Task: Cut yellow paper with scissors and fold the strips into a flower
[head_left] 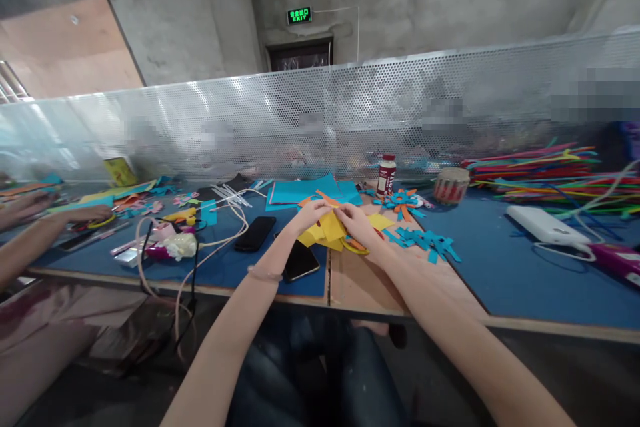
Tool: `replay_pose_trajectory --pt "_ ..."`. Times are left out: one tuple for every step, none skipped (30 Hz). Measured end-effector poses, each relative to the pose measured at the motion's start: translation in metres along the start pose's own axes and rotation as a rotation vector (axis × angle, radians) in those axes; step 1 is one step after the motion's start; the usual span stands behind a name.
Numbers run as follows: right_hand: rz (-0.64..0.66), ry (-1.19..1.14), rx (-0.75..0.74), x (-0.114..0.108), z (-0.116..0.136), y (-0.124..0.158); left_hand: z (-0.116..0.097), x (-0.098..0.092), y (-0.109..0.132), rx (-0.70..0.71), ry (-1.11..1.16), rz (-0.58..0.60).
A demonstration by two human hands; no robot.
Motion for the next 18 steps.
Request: replay_pose_trajectory --pt "0.027 -0.021 -0.004 0.001 0.001 0.001 0.0 0.001 0.0 -0.002 0.005 0.006" --pt "0.055 -0.042 -0.009 0.002 0.003 0.001 0.0 0.002 0.0 -0.002 0.011 0.015" --pt "0.083 -0.062 -0.011 0.003 0.005 0.002 0.0 0.003 0.001 -0.003 0.018 0.028" --pt "0.111 -0.082 -0.013 0.004 0.007 0.002 0.0 0.005 0.001 -0.006 0.025 0.045" --pt "0.137 -0.101 -0.013 0.005 0.008 0.003 0.0 0.007 0.002 -0.01 0.032 0.062" --pt "0.162 -0.118 -0.011 0.006 0.01 0.004 0.0 0.008 0.003 -0.016 0.038 0.077" --pt "0.185 -0.134 -0.009 0.007 0.011 0.004 0.0 0.009 0.003 -0.02 0.043 0.091" --pt "0.207 -0.147 -0.006 0.007 0.013 0.005 -0.001 0.01 0.003 -0.021 0.045 0.099" --pt "0.229 -0.157 -0.004 0.008 0.013 0.005 -0.001 0.01 0.004 -0.018 0.045 0.104" --pt "0.252 -0.165 -0.002 0.008 0.014 0.006 -0.001 0.009 0.003 -0.011 0.042 0.105" --pt "0.275 -0.17 0.0 0.007 0.015 0.006 -0.002 0.008 0.003 -0.003 0.037 0.105" --pt "0.297 -0.172 0.001 0.007 0.015 0.006 -0.002 0.007 0.003 0.004 0.03 0.103" --pt "0.315 -0.172 0.001 0.006 0.015 0.006 -0.003 0.005 0.003 0.01 0.022 0.099" --pt "0.331 -0.17 0.001 0.006 0.015 0.007 -0.003 0.004 0.003 0.014 0.013 0.093" --pt "0.345 -0.166 0.001 0.005 0.015 0.007 -0.003 0.001 0.003 0.017 0.005 0.085" --pt "0.359 -0.162 0.001 0.005 0.015 0.007 -0.004 -0.001 0.003 0.021 -0.003 0.075" --pt "0.372 -0.158 0.002 0.005 0.015 0.007 -0.004 -0.004 0.003 0.027 -0.009 0.061" --pt "0.386 -0.153 0.005 0.006 0.015 0.007 -0.005 -0.006 0.004 0.034 -0.014 0.047"
Point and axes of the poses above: each hand's wrist, its own y-axis away from the middle knuckle, its own x-axis out of the palm, z = x × y, the point moved 6 cm from there along -y, towards the middle knuckle, and after that the axes turned 10 degrees about y, right-handed, at the moved point
